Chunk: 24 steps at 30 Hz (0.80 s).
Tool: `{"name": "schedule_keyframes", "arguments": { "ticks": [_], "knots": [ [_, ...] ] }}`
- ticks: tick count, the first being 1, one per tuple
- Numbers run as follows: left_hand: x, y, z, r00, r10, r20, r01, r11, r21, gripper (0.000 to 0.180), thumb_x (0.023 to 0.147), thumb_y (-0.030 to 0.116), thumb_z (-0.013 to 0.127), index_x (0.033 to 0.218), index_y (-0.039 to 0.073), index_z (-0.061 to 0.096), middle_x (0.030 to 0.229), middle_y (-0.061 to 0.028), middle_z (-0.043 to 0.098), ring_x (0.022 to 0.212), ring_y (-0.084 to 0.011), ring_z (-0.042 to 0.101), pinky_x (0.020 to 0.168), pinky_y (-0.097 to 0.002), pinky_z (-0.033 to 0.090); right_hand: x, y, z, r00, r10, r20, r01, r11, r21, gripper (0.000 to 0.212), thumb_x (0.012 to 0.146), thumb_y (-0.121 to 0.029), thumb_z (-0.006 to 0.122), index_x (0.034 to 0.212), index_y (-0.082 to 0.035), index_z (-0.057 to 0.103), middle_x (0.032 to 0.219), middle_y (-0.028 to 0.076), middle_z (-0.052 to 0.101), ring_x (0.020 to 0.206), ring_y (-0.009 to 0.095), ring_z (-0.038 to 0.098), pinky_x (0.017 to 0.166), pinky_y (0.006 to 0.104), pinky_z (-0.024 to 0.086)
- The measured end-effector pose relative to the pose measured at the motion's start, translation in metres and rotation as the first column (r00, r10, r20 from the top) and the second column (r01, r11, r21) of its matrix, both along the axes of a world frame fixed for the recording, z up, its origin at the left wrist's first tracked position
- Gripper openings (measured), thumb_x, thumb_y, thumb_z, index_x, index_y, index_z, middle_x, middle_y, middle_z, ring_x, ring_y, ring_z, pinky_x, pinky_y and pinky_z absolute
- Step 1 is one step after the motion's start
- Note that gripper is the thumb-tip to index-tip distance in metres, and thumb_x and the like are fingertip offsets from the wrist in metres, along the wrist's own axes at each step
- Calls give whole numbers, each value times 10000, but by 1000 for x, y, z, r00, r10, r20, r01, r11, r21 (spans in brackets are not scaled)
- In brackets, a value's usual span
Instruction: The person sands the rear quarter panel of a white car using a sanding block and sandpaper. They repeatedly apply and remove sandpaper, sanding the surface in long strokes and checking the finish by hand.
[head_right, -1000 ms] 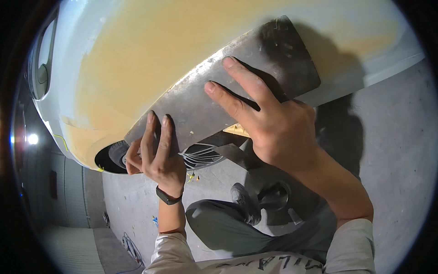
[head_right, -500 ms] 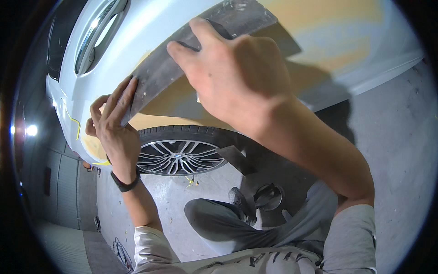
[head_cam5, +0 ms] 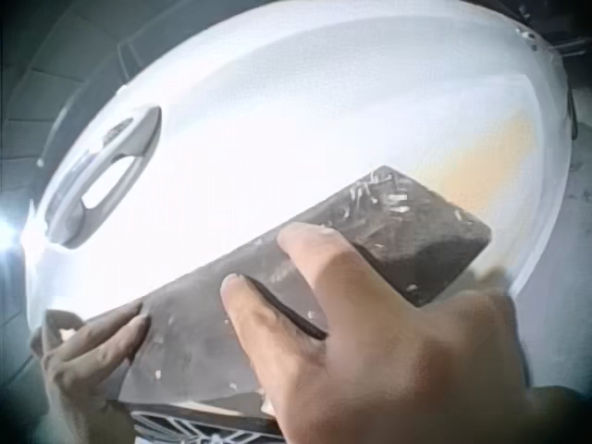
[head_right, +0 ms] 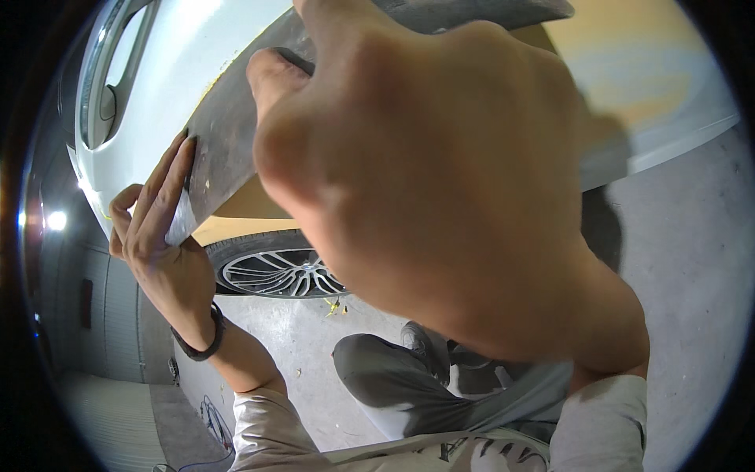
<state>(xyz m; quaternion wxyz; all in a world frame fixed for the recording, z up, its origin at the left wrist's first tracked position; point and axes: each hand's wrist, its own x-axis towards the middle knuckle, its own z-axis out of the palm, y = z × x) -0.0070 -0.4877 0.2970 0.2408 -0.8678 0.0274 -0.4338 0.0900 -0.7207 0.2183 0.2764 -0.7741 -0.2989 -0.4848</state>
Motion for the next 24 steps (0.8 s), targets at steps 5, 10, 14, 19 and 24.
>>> {"name": "schedule_keyframes", "arguments": {
  "ticks": [5,10,14,19,24],
  "knots": [
    [-2,-6,-20,999,36,27,-35,999,-32,516,878,43,742,1278,360,817,1268,130,802,1006,-159,564,1028,-285,323,-6,0,-16,998,33,-45,-33,999,-3,324,896,-82,729,1198,-132,832,1298,164,704,956,305,762,799,354,628],
    [-8,-14,-52,995,102,10,-100,992,-82,349,917,179,779,1220,337,845,1251,138,805,948,-135,537,985,-270,320,-15,0,-25,992,72,-105,-74,997,-8,329,906,-72,723,1214,-107,832,1338,196,687,1046,332,759,876,354,639],
    [-13,-13,-78,992,124,7,-123,991,-57,309,914,248,812,1208,334,850,1254,133,804,956,-125,534,992,-268,298,-17,3,-33,983,107,-151,-109,994,-5,335,914,-64,717,1227,-87,832,1370,221,674,1118,354,756,938,355,648],
    [-13,-10,-106,996,83,-30,-87,988,-125,322,909,238,823,1216,329,849,1256,107,806,976,-136,541,974,-306,279,-7,7,-56,990,126,-63,-128,992,-23,344,934,-91,690,1253,-89,819,1395,243,651,1160,366,746,895,369,680],
    [-9,-9,-128,999,33,-12,-35,991,-130,312,903,211,838,1199,308,857,1267,74,805,973,-139,541,977,-317,264,-21,1,-79,975,65,-211,-74,997,-34,359,923,-84,687,1258,-107,813,1384,232,659,1119,363,757,852,378,698]
  ]
}}
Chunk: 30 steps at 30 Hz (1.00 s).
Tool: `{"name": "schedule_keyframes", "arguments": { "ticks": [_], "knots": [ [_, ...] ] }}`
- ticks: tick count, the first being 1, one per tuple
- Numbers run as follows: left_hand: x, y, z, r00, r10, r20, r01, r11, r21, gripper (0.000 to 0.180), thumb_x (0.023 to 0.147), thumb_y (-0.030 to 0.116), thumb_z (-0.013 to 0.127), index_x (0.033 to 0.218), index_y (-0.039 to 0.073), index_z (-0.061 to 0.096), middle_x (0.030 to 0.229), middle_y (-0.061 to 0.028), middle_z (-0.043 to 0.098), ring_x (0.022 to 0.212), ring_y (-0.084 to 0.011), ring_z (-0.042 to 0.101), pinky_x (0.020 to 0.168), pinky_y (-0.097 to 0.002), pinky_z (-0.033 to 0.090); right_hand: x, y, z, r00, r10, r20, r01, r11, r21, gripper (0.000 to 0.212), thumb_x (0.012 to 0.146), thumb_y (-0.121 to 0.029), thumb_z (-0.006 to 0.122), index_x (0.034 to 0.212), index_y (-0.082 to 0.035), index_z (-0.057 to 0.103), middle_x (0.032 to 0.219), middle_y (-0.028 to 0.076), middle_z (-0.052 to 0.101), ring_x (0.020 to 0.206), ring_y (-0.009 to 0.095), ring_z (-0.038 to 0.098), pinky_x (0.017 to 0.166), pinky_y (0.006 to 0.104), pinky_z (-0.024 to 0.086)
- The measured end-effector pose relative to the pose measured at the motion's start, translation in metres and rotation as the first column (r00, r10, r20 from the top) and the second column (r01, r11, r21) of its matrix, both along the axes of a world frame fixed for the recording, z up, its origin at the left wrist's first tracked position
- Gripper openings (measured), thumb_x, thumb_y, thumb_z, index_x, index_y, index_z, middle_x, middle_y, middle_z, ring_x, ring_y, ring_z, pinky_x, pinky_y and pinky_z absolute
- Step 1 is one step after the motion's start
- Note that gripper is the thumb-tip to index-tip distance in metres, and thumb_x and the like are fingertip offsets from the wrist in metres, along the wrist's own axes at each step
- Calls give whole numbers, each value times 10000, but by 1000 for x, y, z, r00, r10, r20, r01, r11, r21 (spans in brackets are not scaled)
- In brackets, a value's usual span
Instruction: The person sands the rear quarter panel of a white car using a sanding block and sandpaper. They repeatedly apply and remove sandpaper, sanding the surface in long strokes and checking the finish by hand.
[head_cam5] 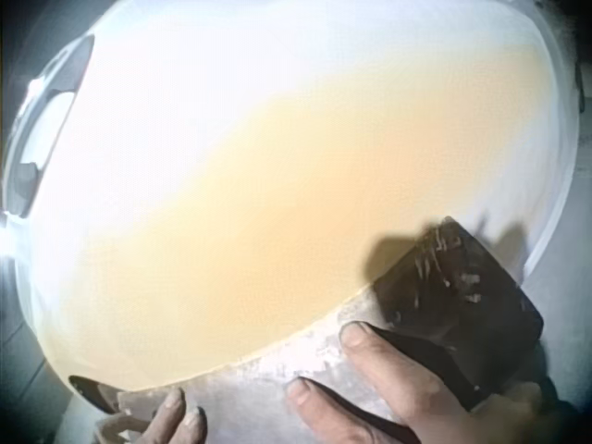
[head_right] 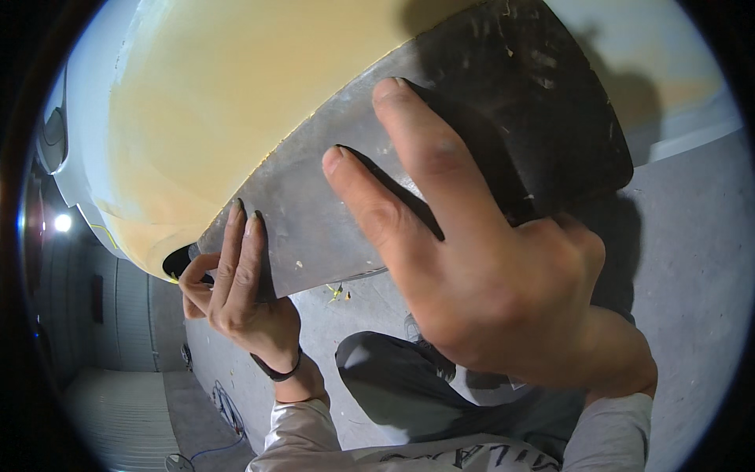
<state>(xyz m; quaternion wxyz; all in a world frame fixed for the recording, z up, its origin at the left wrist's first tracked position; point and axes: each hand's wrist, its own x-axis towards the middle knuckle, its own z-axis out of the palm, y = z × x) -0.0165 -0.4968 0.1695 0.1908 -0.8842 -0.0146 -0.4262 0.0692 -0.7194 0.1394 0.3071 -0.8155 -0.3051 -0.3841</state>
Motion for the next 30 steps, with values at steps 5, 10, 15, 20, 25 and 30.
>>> {"name": "schedule_keyframes", "arguments": {
  "ticks": [5,10,15,20,25,30],
  "knots": [
    [4,-1,-14,998,-60,16,61,998,-30,329,886,163,834,1186,295,864,1270,67,807,967,-141,545,977,-329,265,0,-5,-15,1000,-5,-24,6,1000,8,434,874,-12,662,1261,-128,818,1402,201,664,1061,330,777,798,348,688],
    [7,-8,-7,992,-125,-10,124,992,-25,379,879,60,791,1213,227,854,1272,59,807,986,-169,577,965,-325,289,-3,-15,-12,997,-56,-59,54,998,-20,615,790,43,603,1314,-208,806,1439,94,675,823,210,740,595,288,585],
    [-11,-34,1,944,-242,-224,227,970,-89,591,801,34,673,1359,209,764,1370,42,751,1162,-227,606,1008,-401,397,-6,-46,0,985,-142,-95,127,982,-141,614,829,85,560,1302,-224,799,1374,97,701,1012,302,760,804,399,637],
    [-15,-89,-32,724,-621,-301,537,781,-320,403,845,37,649,1234,73,749,1159,-150,790,1001,-288,740,924,-414,533,-41,-152,-16,976,-34,-215,-23,966,-256,613,857,136,563,1327,-194,775,1449,203,656,1200,407,710,974,425,605],
    [8,-130,-115,227,-819,-528,96,558,-824,358,912,209,731,1221,32,763,1036,-279,769,933,-427,749,871,-489,586,-99,-276,-92,750,-192,-633,403,892,206,346,1038,37,570,1356,43,704,1386,201,700,1164,267,729,986,349,562],
    [-9,-129,-186,119,-978,-171,-510,88,-855,464,977,277,754,1333,-19,713,1133,-189,778,994,-247,717,883,-380,561,-137,-303,-129,364,181,-914,705,587,397,242,1053,-44,658,1260,80,685,1115,104,750,1037,179,712,900,335,562]
  ]
}}
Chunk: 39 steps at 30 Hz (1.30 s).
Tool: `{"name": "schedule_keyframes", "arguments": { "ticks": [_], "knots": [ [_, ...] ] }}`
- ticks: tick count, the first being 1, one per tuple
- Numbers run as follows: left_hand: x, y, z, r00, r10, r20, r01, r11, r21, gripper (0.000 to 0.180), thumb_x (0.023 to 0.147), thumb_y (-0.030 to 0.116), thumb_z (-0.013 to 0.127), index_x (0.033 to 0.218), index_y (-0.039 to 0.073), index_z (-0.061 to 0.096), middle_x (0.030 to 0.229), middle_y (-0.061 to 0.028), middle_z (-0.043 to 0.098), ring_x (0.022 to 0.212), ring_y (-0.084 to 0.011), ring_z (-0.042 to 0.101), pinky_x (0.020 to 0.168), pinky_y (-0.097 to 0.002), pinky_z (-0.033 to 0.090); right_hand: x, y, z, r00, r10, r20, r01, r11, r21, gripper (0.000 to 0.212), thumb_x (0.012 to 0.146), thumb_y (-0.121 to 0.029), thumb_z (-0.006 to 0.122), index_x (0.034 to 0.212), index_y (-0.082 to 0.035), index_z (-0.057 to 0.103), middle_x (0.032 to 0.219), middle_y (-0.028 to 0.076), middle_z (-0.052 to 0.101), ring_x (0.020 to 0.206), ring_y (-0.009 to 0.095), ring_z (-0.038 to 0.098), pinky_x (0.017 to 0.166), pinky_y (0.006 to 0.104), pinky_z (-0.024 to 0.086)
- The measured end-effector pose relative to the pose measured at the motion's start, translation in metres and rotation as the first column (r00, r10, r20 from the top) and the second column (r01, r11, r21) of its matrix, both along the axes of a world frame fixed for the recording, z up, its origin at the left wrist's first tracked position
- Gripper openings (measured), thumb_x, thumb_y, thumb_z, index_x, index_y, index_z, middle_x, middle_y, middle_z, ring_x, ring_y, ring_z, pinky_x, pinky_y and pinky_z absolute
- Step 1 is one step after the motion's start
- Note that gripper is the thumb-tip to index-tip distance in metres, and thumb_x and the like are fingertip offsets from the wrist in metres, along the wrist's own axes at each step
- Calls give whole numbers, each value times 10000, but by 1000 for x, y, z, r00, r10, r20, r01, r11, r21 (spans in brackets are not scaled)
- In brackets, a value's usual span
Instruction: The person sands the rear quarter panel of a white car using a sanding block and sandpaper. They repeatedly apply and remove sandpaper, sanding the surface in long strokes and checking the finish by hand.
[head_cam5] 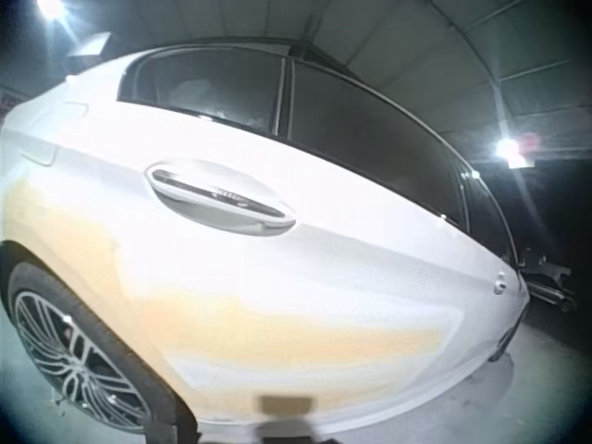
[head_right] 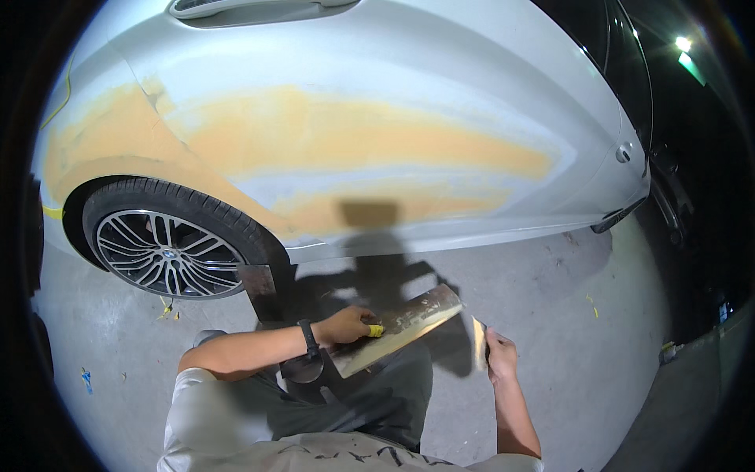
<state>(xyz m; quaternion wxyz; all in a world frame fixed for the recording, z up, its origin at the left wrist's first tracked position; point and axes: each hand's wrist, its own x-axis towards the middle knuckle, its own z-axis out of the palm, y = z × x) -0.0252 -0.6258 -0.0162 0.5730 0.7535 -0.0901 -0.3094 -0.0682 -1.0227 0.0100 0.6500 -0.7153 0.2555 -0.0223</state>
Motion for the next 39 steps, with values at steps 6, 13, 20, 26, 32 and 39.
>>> {"name": "schedule_keyframes", "arguments": {
  "ticks": [6,13,20,26,32,39],
  "knots": [
    [-26,-14,10,878,69,-473,-287,867,-407,369,1112,230,618,1392,-5,674,1165,-49,738,975,-110,667,886,-303,552,-31,101,33,693,540,478,-165,763,-625,400,931,2,785,1320,-69,730,1188,142,708,1079,239,710,999,426,581],
    [-46,2,50,882,165,-442,-407,739,-537,295,1117,96,595,1374,-37,654,1193,-39,747,1011,-75,669,914,-247,546,-35,169,37,167,865,474,59,471,-880,429,803,-124,894,1187,-309,852,1293,24,665,1218,267,643,1162,540,518],
    [-56,42,43,926,192,-324,-350,758,-551,375,1101,104,631,1437,-62,620,1236,-65,744,1071,-85,662,982,-251,526,15,105,16,525,760,384,43,427,-903,389,917,-15,643,1264,-115,789,1333,156,676,1250,382,655,1132,594,484],
    [-43,67,2,898,323,-300,-383,908,-170,458,1105,165,628,1483,-90,584,1251,-110,743,1085,-142,689,977,-287,541,95,221,134,454,504,734,260,713,-651,462,885,98,631,1325,-11,721,1289,142,732,1096,368,687,970,442,541],
    [-44,74,-16,873,371,-317,-381,924,34,466,1095,178,635,1467,-101,598,1279,-135,736,1106,-162,685,1004,-298,529,147,329,202,358,393,847,498,687,-529,523,839,4,684,1353,-89,727,1349,40,721,1094,312,631,940,421,517],
    [-45,98,-16,915,307,-263,-336,939,-72,425,1089,179,626,1429,-75,637,1292,-134,735,1164,-167,662,1024,-313,513,138,405,224,323,356,877,501,722,-478,403,883,-88,667,1277,-47,736,1285,68,702,1101,301,601,920,446,506]
  ]
}}
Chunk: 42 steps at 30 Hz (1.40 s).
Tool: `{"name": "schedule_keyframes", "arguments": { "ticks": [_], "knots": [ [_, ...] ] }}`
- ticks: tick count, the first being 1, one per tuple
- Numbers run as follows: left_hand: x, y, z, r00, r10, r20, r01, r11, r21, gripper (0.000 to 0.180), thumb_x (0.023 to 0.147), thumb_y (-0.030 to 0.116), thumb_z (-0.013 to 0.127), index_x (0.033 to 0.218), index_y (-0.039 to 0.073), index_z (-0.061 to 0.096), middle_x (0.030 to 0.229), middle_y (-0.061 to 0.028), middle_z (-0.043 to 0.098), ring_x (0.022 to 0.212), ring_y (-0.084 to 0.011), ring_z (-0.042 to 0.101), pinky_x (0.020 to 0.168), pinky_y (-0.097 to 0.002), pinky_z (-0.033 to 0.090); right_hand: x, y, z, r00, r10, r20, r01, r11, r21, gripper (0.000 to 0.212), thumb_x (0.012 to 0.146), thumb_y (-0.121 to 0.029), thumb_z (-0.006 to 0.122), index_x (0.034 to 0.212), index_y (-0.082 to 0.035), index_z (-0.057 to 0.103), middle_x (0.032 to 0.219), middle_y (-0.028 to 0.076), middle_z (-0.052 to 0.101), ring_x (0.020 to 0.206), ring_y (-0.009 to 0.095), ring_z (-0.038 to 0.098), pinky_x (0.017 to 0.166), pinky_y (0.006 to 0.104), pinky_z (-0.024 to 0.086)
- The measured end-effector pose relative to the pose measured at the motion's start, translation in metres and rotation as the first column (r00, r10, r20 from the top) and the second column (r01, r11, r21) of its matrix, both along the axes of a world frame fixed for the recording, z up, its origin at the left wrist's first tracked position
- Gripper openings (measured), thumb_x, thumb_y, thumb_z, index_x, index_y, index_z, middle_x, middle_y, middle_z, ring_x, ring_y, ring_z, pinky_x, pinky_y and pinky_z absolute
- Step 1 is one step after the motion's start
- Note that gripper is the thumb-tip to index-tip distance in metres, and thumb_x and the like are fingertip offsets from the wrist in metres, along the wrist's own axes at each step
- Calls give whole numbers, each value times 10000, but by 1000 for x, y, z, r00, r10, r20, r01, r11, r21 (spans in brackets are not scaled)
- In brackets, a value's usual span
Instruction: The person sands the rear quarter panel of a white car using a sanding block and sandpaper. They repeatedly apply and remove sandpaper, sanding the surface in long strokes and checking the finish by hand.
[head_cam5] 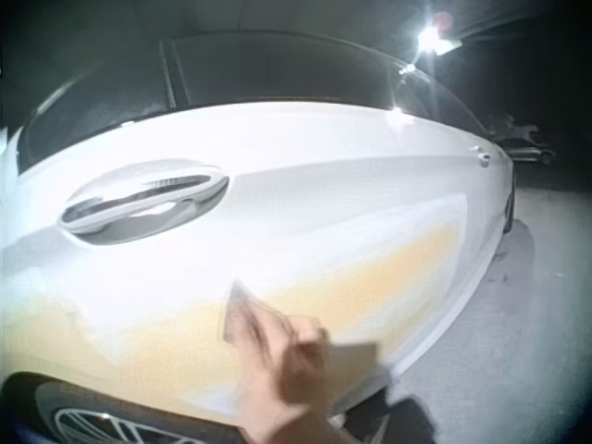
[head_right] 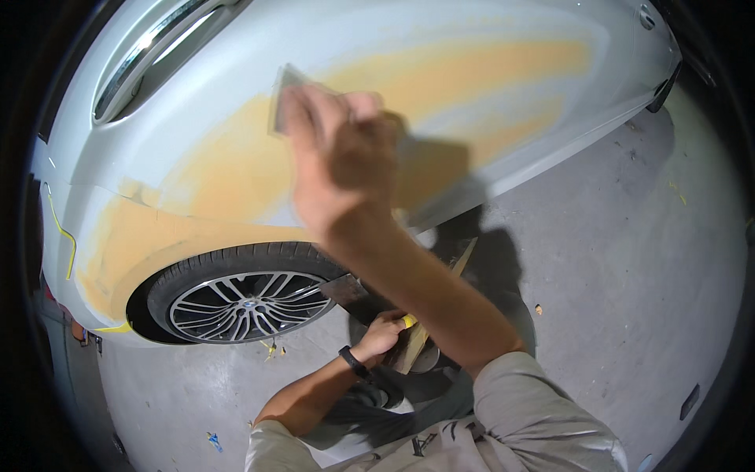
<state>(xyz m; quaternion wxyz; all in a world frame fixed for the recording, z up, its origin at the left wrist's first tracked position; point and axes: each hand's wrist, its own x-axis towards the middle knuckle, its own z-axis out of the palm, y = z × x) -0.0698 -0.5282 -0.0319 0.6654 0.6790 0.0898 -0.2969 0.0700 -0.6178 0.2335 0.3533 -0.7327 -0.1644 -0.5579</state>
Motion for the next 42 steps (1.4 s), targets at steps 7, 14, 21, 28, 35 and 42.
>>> {"name": "schedule_keyframes", "arguments": {
  "ticks": [7,14,21,28,35,42],
  "knots": [
    [-8,-4,-6,989,44,142,-36,997,-61,371,1085,180,617,1360,-61,672,1264,-123,742,1197,-171,643,1023,-328,510,-44,51,14,934,343,-97,-351,933,-76,450,864,-15,631,1307,-10,705,1261,105,689,1112,297,566,906,408,489],
    [5,-3,5,993,-115,-37,113,992,-56,521,1104,247,643,1505,-79,573,1386,-130,699,1225,-156,637,1069,-309,493,-55,-124,-63,878,347,-331,-379,925,-36,307,940,34,688,1231,-27,764,1100,142,775,1051,291,736,917,426,573],
    [-1,-12,21,990,-134,49,142,946,-293,588,1117,292,638,1546,-91,518,1395,-68,688,1173,-102,629,1044,-264,494,-74,-274,-204,657,646,-388,59,469,881,361,1085,-108,659,1410,49,644,1209,93,760,1051,133,718,910,319,581],
    [-3,-15,6,1000,8,-19,-15,922,-386,540,1096,212,680,1538,-67,544,1259,-30,743,1077,-64,658,955,-247,543,-111,-184,-293,465,768,-440,125,434,892,484,1078,-73,640,1530,78,551,1430,139,662,1244,178,641,1089,318,500],
    [10,-8,15,931,-68,359,74,997,-2,403,1034,-65,588,1434,-62,633,1222,-16,738,1089,-55,614,956,-226,487,-137,-258,-278,327,525,-785,127,799,588,433,1031,-52,659,1450,56,642,1116,24,758,940,49,636,837,231,522],
    [21,-24,66,669,-353,655,9,884,467,494,955,-94,588,1447,-60,610,1044,-276,763,880,-174,745,803,-322,570,-50,-303,-249,561,226,-796,84,942,326,432,1007,-163,714,1427,-64,697,948,111,770,749,123,615,724,340,518]
  ]
}}
